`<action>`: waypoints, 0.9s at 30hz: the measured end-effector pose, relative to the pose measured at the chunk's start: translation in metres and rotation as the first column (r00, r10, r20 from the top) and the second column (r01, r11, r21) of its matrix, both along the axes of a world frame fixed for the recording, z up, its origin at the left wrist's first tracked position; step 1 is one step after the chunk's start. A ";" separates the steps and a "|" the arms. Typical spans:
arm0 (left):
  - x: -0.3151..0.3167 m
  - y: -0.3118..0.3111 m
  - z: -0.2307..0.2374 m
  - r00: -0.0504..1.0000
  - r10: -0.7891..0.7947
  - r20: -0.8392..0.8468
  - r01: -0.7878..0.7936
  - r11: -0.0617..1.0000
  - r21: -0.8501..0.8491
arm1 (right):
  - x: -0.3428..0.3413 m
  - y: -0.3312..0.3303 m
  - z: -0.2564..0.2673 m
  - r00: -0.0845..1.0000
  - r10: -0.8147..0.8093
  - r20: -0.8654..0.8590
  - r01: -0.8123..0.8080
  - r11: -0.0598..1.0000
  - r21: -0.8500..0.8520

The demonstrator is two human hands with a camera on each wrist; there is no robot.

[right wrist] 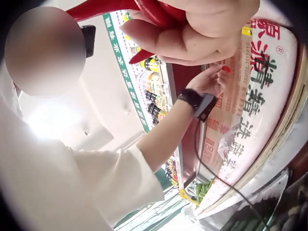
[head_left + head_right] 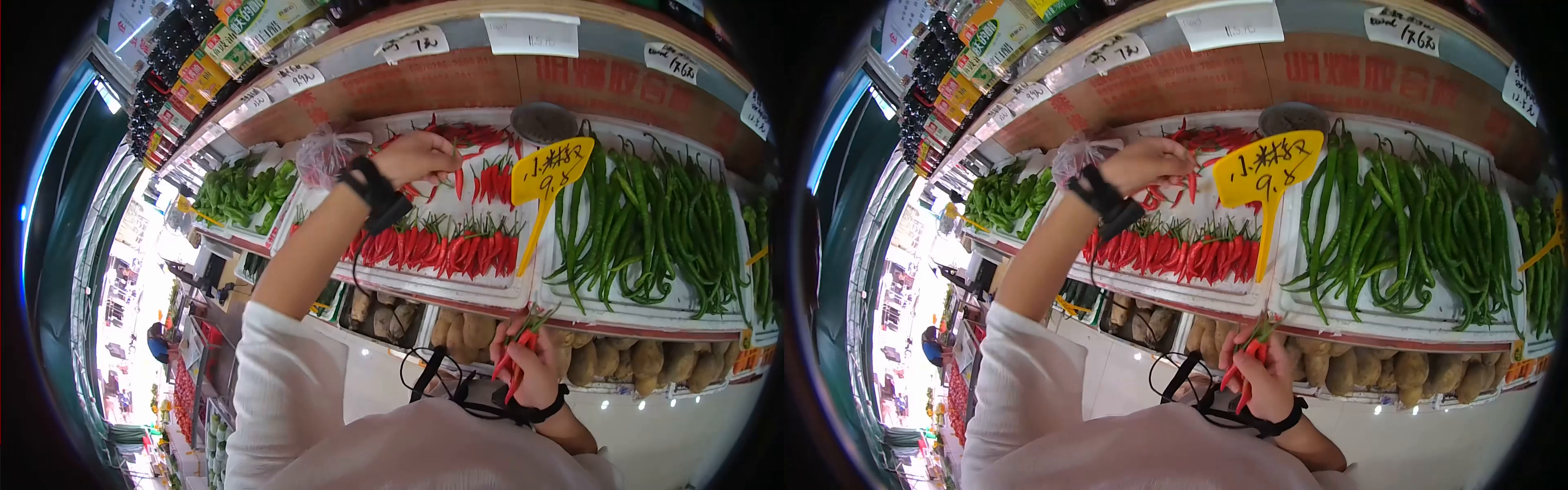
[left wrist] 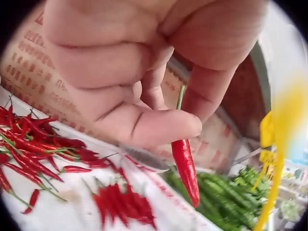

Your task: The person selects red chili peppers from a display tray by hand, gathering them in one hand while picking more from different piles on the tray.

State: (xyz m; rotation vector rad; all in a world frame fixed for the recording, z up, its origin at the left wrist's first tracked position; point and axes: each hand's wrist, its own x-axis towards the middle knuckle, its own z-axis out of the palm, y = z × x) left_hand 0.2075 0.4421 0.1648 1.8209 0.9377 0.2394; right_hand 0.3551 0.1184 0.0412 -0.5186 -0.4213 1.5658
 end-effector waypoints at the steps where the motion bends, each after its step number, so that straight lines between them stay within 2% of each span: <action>1: 0.005 0.018 -0.014 1.000 0.024 -0.015 -0.024 0.999 -0.042 | 0.000 0.000 -0.003 0.998 0.038 -0.048 -0.039 0.999 -0.003; 3: 0.017 0.044 -0.042 0.989 0.026 -0.147 -0.019 0.999 0.048 | -0.001 -0.002 -0.010 0.990 0.083 -0.110 -0.085 0.996 -0.012; 4: 0.021 0.064 -0.056 0.960 -0.074 -0.269 0.095 0.993 0.065 | -0.001 -0.004 -0.012 0.987 0.095 -0.127 -0.101 0.994 -0.039; 6: 0.028 0.092 -0.094 0.965 -0.052 -0.256 0.027 0.995 -0.101 | 0.000 -0.008 -0.010 0.988 0.104 -0.112 -0.112 0.991 -0.069; 9: 0.040 0.077 -0.099 0.993 0.053 -0.102 -0.073 0.977 -0.201 | 0.000 -0.015 -0.017 0.996 0.092 -0.017 -0.092 0.996 0.020; 12: 0.046 0.067 -0.094 0.988 0.068 -0.140 -0.071 0.997 -0.015 | 0.003 -0.014 -0.021 0.987 0.156 0.038 -0.157 0.987 0.018; 13: 0.044 0.081 -0.106 0.983 0.027 -0.180 -0.030 1.000 -0.009 | 0.003 -0.012 -0.022 0.983 0.176 0.058 -0.177 0.984 0.011; 16: 0.048 0.060 -0.086 0.963 0.097 -0.250 -0.081 0.994 0.075 | -0.002 -0.010 -0.006 0.993 0.119 0.026 -0.118 0.992 -0.050; 19: 0.036 0.077 -0.103 0.979 0.068 -0.194 -0.099 0.983 -0.153 | 0.001 -0.008 -0.018 0.982 0.153 0.111 -0.148 0.987 -0.056; 22: 0.027 0.058 -0.084 0.981 0.120 -0.149 -0.146 0.973 -0.179 | 0.002 -0.004 -0.019 0.988 0.142 0.058 -0.139 0.989 -0.045; 25: 0.021 0.046 -0.078 0.974 0.131 -0.184 -0.155 0.981 -0.120 | 0.000 0.002 -0.010 0.991 0.118 0.064 -0.115 0.992 -0.048; 27: 0.019 0.052 -0.092 0.977 0.115 -0.182 -0.117 0.993 0.000 | -0.004 0.005 -0.007 0.991 0.118 0.065 -0.116 0.993 -0.032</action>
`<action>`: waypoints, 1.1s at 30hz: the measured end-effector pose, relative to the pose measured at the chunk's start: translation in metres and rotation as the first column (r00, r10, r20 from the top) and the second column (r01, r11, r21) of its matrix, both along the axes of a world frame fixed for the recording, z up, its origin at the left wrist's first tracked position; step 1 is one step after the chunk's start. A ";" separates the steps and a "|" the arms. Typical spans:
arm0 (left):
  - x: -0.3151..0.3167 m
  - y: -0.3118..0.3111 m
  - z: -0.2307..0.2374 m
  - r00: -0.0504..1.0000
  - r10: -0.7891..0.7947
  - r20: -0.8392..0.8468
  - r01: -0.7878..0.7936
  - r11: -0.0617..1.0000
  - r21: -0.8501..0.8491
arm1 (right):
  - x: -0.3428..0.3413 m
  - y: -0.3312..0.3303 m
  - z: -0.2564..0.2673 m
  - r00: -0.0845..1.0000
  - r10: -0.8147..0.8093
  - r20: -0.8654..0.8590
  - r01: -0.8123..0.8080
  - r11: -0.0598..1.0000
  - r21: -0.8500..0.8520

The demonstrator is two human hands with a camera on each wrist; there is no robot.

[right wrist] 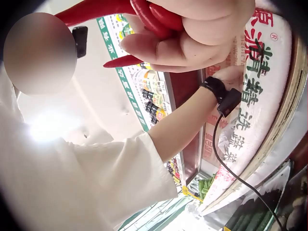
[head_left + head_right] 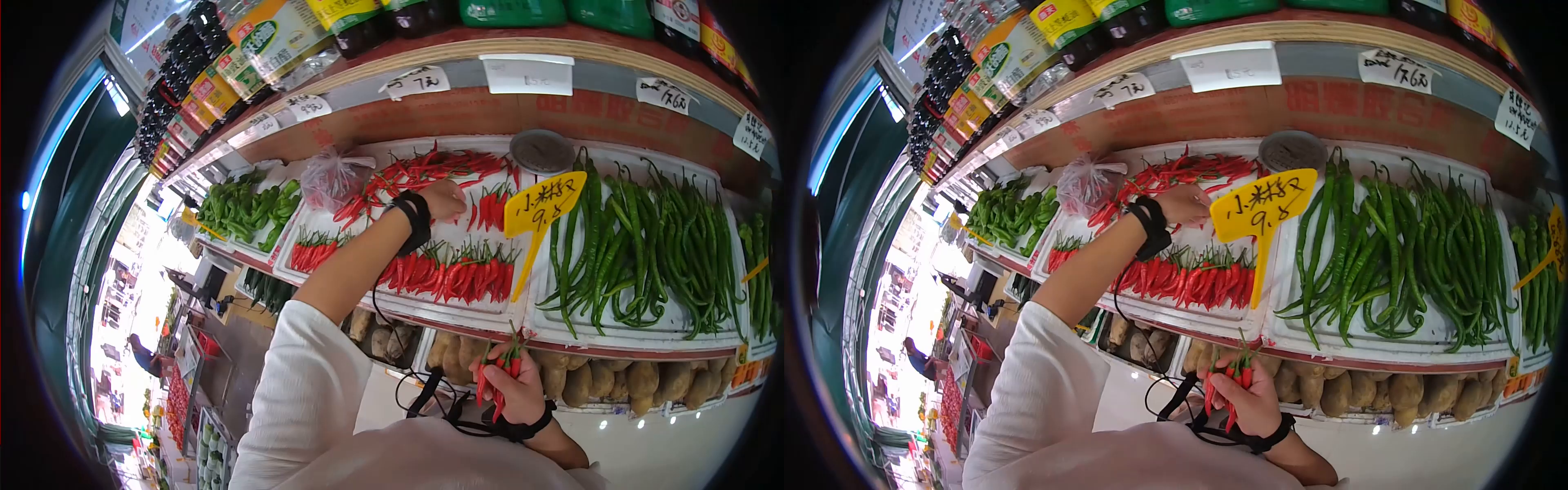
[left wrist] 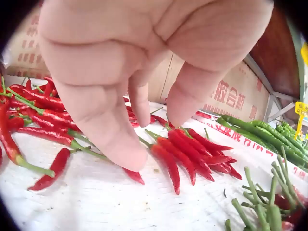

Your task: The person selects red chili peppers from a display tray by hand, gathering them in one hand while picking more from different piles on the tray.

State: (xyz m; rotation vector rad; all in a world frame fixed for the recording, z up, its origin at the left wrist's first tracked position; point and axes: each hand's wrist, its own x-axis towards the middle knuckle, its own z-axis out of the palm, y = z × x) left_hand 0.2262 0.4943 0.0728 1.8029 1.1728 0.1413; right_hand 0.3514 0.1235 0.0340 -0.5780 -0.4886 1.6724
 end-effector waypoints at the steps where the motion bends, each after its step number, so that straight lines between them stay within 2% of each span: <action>1: 0.001 0.004 -0.008 1.000 -0.023 -0.008 0.023 0.998 0.059 | -0.001 0.000 0.001 1.000 0.002 -0.003 -0.002 1.000 0.002; 2: 0.002 0.001 -0.012 0.999 0.047 0.005 -0.047 0.986 0.158 | -0.002 0.001 0.001 1.000 0.000 -0.007 0.000 1.000 0.002; 5: 0.004 0.009 -0.020 0.980 0.095 -0.174 -0.018 0.917 0.399 | -0.004 -0.001 0.003 1.000 -0.014 0.002 0.014 1.000 0.012; 8: 0.008 0.008 -0.021 0.909 0.093 -0.406 0.144 0.844 0.516 | -0.004 -0.004 0.000 1.000 -0.011 0.001 0.011 1.000 0.020; 11: 0.015 0.011 -0.031 0.815 0.153 -0.558 0.273 0.749 0.603 | -0.004 -0.005 -0.001 1.000 -0.006 -0.006 0.006 1.000 0.027; 14: 0.019 0.002 -0.021 0.875 0.087 -0.476 0.215 0.811 0.544 | -0.001 -0.007 -0.003 1.000 -0.005 0.021 0.004 1.000 0.020; 17: 0.022 -0.001 -0.016 0.939 -0.020 -0.344 0.131 0.944 0.302 | 0.000 -0.007 -0.002 1.000 -0.009 -0.004 0.009 1.000 0.020; 20: 0.024 -0.009 -0.016 0.966 0.023 -0.257 0.083 0.915 0.396 | 0.000 -0.006 0.000 1.000 -0.014 0.008 0.014 1.000 0.014; 23: 0.020 -0.001 -0.025 0.974 -0.061 -0.219 0.183 0.780 0.598 | 0.000 -0.006 0.000 1.000 -0.022 0.011 0.022 1.000 0.007; 26: 0.019 -0.004 -0.023 0.993 0.058 -0.099 -0.021 0.941 0.339 | 0.000 -0.005 -0.002 1.000 -0.018 0.021 0.018 1.000 -0.002; 29: 0.018 -0.007 -0.002 0.989 -0.001 -0.148 0.050 0.942 0.331 | -0.001 -0.005 -0.001 0.998 -0.056 0.006 0.056 0.998 -0.003; 32: 0.013 -0.041 0.039 0.994 -0.005 0.105 -0.017 0.978 0.209 | 0.005 -0.005 0.000 0.992 -0.112 0.050 0.112 0.994 -0.001; 33: 0.010 -0.061 0.054 0.984 -0.096 0.149 0.070 0.983 0.169 | 0.006 -0.004 -0.001 0.989 -0.141 0.045 0.141 0.990 0.003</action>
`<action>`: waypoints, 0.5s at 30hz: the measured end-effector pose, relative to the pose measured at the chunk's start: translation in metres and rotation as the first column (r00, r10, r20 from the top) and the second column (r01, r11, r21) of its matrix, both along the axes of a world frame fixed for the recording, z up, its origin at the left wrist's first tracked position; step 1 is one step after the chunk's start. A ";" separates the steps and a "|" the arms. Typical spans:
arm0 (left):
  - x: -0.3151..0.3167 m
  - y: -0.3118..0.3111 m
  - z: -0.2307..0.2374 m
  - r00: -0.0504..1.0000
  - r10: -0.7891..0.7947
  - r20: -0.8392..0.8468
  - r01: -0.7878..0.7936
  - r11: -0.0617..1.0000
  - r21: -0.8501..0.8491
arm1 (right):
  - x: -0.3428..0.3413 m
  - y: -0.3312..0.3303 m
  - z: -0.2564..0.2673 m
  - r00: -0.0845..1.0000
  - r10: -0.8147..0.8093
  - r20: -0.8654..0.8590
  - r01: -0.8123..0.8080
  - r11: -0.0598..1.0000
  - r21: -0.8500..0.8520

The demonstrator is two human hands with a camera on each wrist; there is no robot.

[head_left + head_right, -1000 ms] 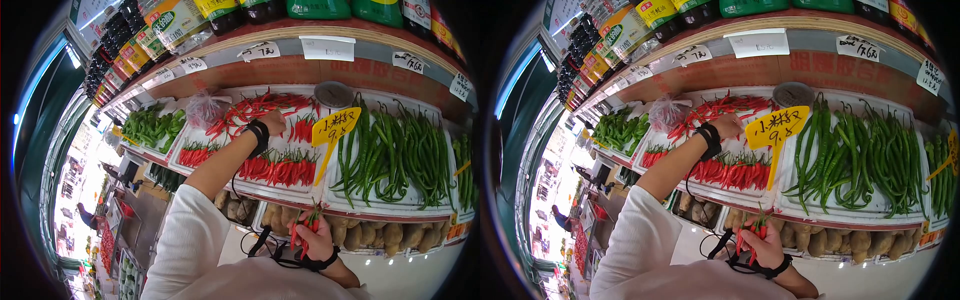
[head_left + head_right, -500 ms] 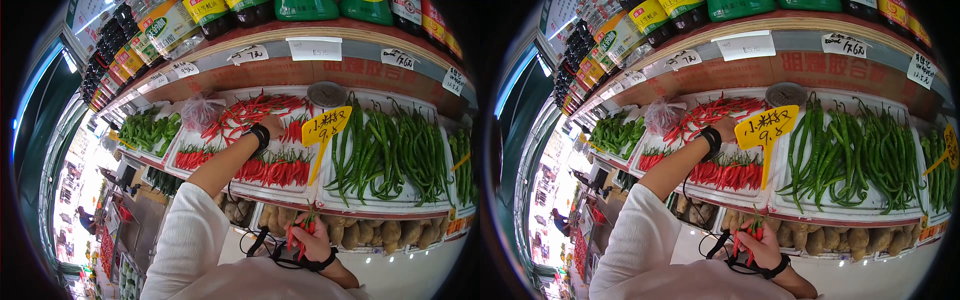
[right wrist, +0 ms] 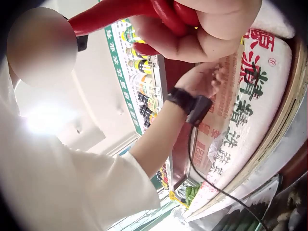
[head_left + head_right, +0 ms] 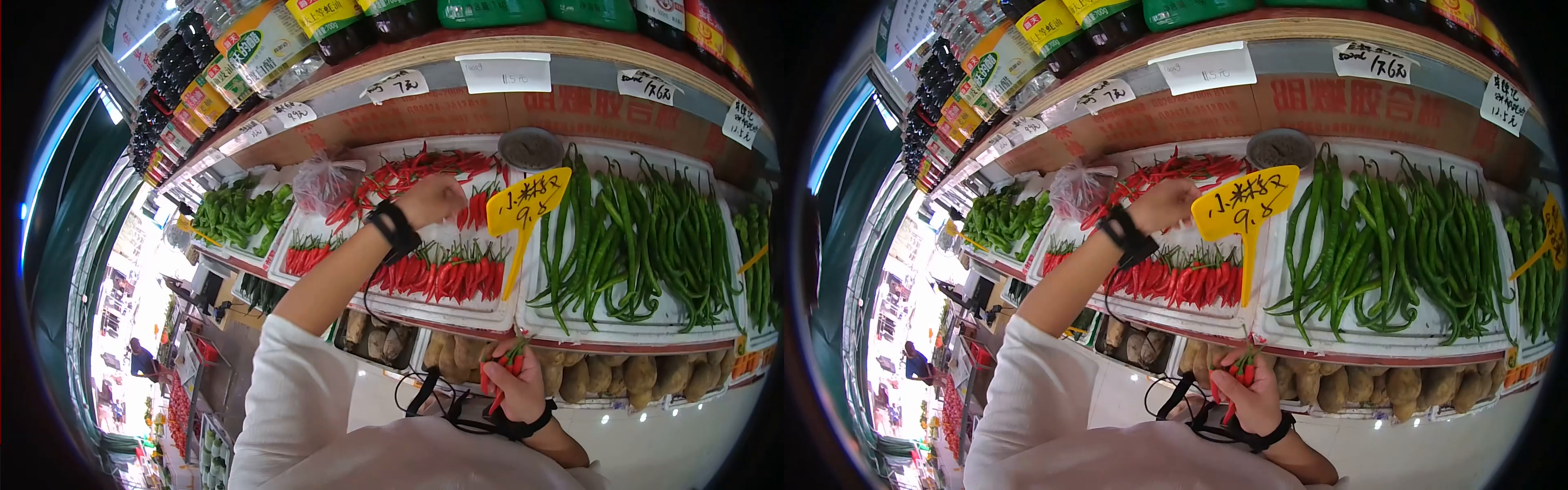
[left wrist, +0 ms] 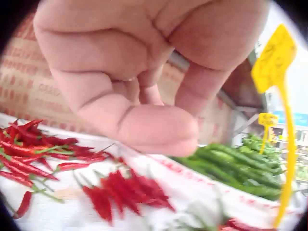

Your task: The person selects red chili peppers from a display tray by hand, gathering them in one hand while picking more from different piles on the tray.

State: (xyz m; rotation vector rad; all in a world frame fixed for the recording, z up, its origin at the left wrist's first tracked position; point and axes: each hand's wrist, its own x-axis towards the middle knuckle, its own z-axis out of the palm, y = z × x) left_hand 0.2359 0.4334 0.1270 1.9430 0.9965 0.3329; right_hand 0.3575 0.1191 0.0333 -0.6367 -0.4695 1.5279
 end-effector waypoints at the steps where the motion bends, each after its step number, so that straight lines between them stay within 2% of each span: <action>1: -0.003 -0.026 0.017 0.994 -0.096 0.045 0.098 0.994 -0.038 | 0.001 0.001 0.000 1.000 -0.030 -0.004 0.030 1.000 0.006; 2: -0.004 -0.055 0.037 0.974 -0.223 -0.037 0.221 0.974 -0.038 | 0.002 0.003 0.000 0.998 -0.058 -0.008 0.058 0.998 0.013; 3: -0.008 -0.077 0.045 0.942 -0.317 -0.112 0.288 0.932 -0.221 | 0.001 0.004 0.000 0.996 -0.090 -0.013 0.090 0.996 0.004; 4: -0.012 -0.098 0.045 0.888 -0.452 -0.083 0.417 0.868 -0.271 | 0.000 0.007 0.001 0.992 -0.118 -0.042 0.119 0.993 0.026; 5: -0.015 -0.120 0.047 0.808 -0.563 -0.174 0.559 0.826 -0.075 | -0.001 0.010 0.003 0.987 -0.143 -0.071 0.147 0.988 0.047; 6: -0.017 -0.139 0.040 0.799 -0.583 -0.147 0.579 0.812 -0.074 | -0.003 0.013 0.004 0.981 -0.165 -0.100 0.172 0.983 0.067; 8: -0.017 -0.171 0.035 0.850 -0.496 -0.180 0.480 0.868 -0.124 | -0.007 0.018 0.006 0.977 -0.209 -0.038 0.211 0.974 0.085; 10: -0.016 -0.183 0.023 0.886 -0.433 -0.166 0.434 0.900 -0.034 | -0.011 0.022 0.008 0.967 -0.255 0.022 0.251 0.962 0.106; 13: -0.019 -0.181 0.018 0.922 -0.358 -0.147 0.372 0.925 0.075 | -0.009 0.026 0.009 0.957 -0.291 -0.008 0.290 0.950 0.115; 15: -0.025 -0.165 0.023 0.932 -0.360 -0.028 0.361 0.926 0.109 | -0.007 0.025 0.011 0.959 -0.276 -0.068 0.282 0.956 0.085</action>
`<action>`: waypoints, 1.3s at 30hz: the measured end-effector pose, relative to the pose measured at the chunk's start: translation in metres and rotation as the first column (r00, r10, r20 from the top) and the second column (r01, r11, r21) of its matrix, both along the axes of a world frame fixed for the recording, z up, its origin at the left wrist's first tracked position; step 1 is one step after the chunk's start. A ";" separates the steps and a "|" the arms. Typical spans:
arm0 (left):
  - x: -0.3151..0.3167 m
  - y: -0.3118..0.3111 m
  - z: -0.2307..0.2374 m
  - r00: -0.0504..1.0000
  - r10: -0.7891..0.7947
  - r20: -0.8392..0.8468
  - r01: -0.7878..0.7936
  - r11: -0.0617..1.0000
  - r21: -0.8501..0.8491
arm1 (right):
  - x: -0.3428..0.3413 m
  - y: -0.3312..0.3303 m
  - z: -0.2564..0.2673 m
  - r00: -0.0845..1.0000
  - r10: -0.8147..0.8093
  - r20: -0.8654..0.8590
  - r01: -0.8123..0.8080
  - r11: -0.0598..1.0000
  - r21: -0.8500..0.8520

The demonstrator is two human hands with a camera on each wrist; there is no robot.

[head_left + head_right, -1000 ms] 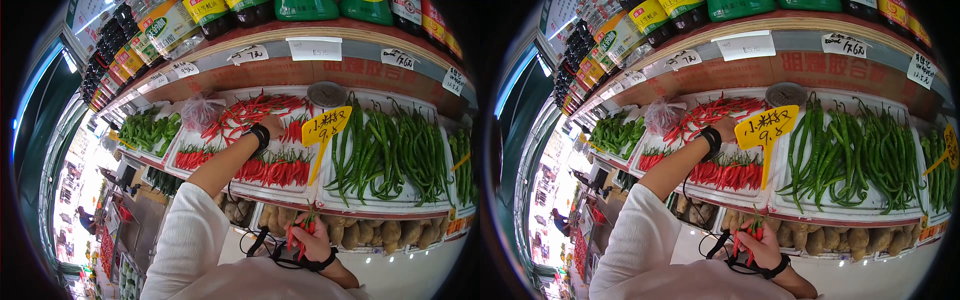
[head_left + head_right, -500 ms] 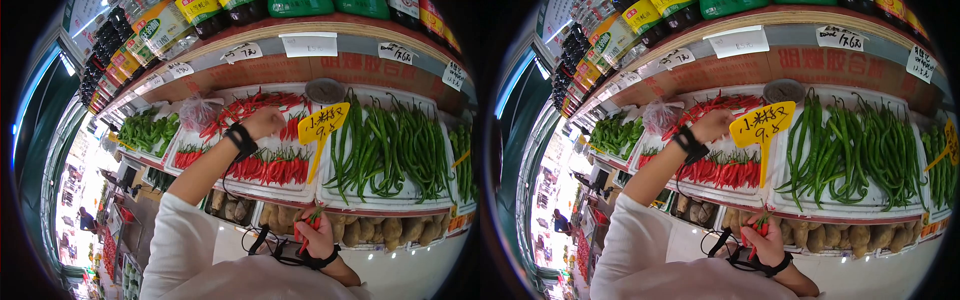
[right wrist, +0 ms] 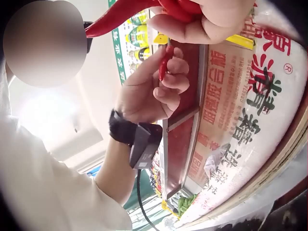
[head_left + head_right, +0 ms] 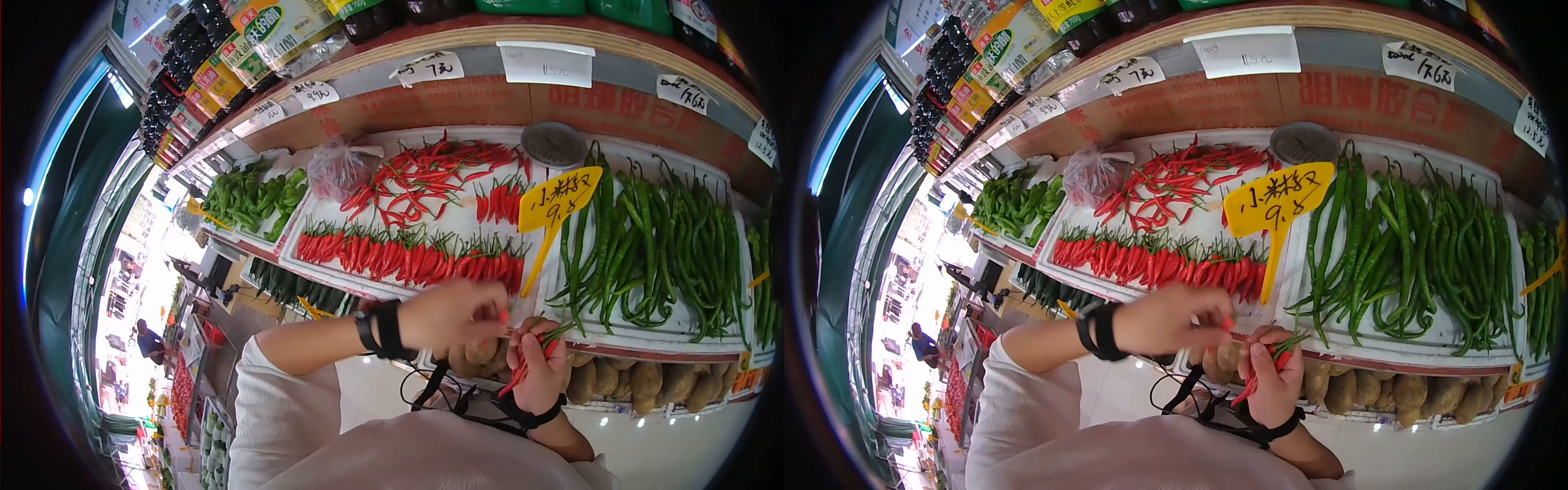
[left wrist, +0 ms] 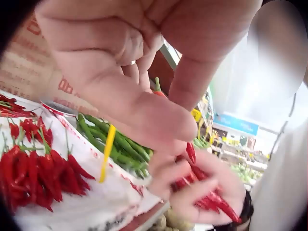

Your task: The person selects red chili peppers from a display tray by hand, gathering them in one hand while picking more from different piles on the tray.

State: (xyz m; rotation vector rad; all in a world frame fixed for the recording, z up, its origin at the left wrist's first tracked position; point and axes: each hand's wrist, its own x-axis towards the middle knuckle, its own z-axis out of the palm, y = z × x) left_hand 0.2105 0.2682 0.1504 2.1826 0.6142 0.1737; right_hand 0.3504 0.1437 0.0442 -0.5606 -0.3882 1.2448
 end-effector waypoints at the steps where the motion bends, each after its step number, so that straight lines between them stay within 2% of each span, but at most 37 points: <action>1: -0.003 0.014 0.006 0.998 -0.003 0.061 0.003 1.000 -0.006 | 0.001 -0.001 0.000 0.999 0.004 -0.034 -0.005 1.000 -0.005; 2: -0.006 0.031 0.014 0.995 0.094 -0.015 -0.095 0.967 -0.236 | 0.003 -0.004 -0.006 0.995 0.046 -0.086 -0.044 0.999 0.030; 3: -0.007 0.053 0.022 0.978 0.173 -0.112 -0.205 0.873 -0.442 | 0.004 -0.006 -0.007 0.984 0.083 -0.157 -0.078 0.996 0.037; 5: -0.008 0.103 0.014 0.951 0.275 -0.142 -0.306 0.905 -0.296 | 0.005 -0.010 -0.009 0.941 0.171 -0.292 -0.161 0.985 0.058; 7: -0.003 0.146 -0.014 0.911 0.387 -0.145 -0.413 0.861 -0.298 | 0.001 -0.012 -0.017 0.928 0.210 -0.308 -0.201 0.978 0.060; 10: 0.017 0.187 -0.056 0.892 0.412 -0.188 -0.447 0.867 -0.220 | -0.002 -0.014 -0.011 0.939 0.193 -0.285 -0.207 0.978 -0.020; 12: 0.037 0.195 -0.063 0.850 0.458 -0.259 -0.508 0.843 -0.178 | -0.002 -0.017 -0.010 0.947 0.184 -0.265 -0.205 0.977 -0.053; 15: 0.053 0.188 -0.053 0.867 0.453 -0.208 -0.430 0.891 0.146 | 0.001 -0.024 -0.007 0.961 0.182 -0.209 -0.202 0.976 -0.078; 16: 0.054 0.198 -0.068 0.862 0.472 -0.185 -0.461 0.882 0.099 | 0.002 -0.026 -0.009 0.963 0.181 -0.199 -0.198 0.978 -0.066; 18: 0.055 0.207 -0.076 0.899 0.387 -0.205 -0.349 0.916 0.199 | 0.005 -0.029 -0.017 0.963 0.213 -0.163 -0.225 0.973 -0.058; 19: 0.054 0.211 -0.079 0.900 0.386 -0.203 -0.349 0.917 0.194 | 0.007 -0.029 -0.019 0.962 0.233 -0.143 -0.242 0.969 -0.053; 22: 0.054 0.202 -0.065 0.895 0.403 -0.193 -0.370 0.910 0.184 | 0.004 -0.027 -0.014 0.951 0.237 -0.200 -0.253 0.966 -0.057; 24: 0.049 0.197 -0.059 0.883 0.442 -0.155 -0.432 0.897 0.094 | 0.004 -0.026 -0.013 0.923 0.257 -0.287 -0.283 0.957 -0.056; 26: 0.040 0.195 -0.057 0.870 0.484 -0.096 -0.491 0.866 -0.092 | 0.005 -0.024 -0.007 0.910 0.274 -0.310 -0.310 0.948 -0.072; 30: 0.029 0.116 0.002 0.973 0.211 -0.090 -0.219 0.972 -0.083 | 0.004 -0.018 0.003 0.917 0.264 -0.298 -0.300 0.950 -0.083; 32: 0.025 0.057 0.027 0.981 0.119 -0.155 -0.152 0.963 -0.223 | 0.003 -0.016 0.003 0.905 0.244 -0.349 -0.284 0.956 -0.069; 33: 0.021 0.038 0.027 0.984 -0.020 -0.178 0.010 0.998 -0.060 | 0.003 -0.013 0.006 0.905 0.239 -0.351 -0.269 0.962 -0.037; 34: 0.015 0.019 0.021 0.980 -0.126 -0.151 0.147 0.980 0.135 | 0.004 -0.010 0.009 0.906 0.237 -0.352 -0.255 0.967 -0.005; 37: 0.013 -0.028 0.012 0.963 -0.064 -0.260 0.061 0.998 -0.019 | 0.001 -0.004 0.010 0.912 0.190 -0.362 -0.185 0.981 0.049; 39: 0.010 -0.039 -0.009 0.972 0.076 -0.223 -0.062 0.996 0.068 | -0.001 0.002 0.015 0.926 0.145 -0.350 -0.130 0.989 0.065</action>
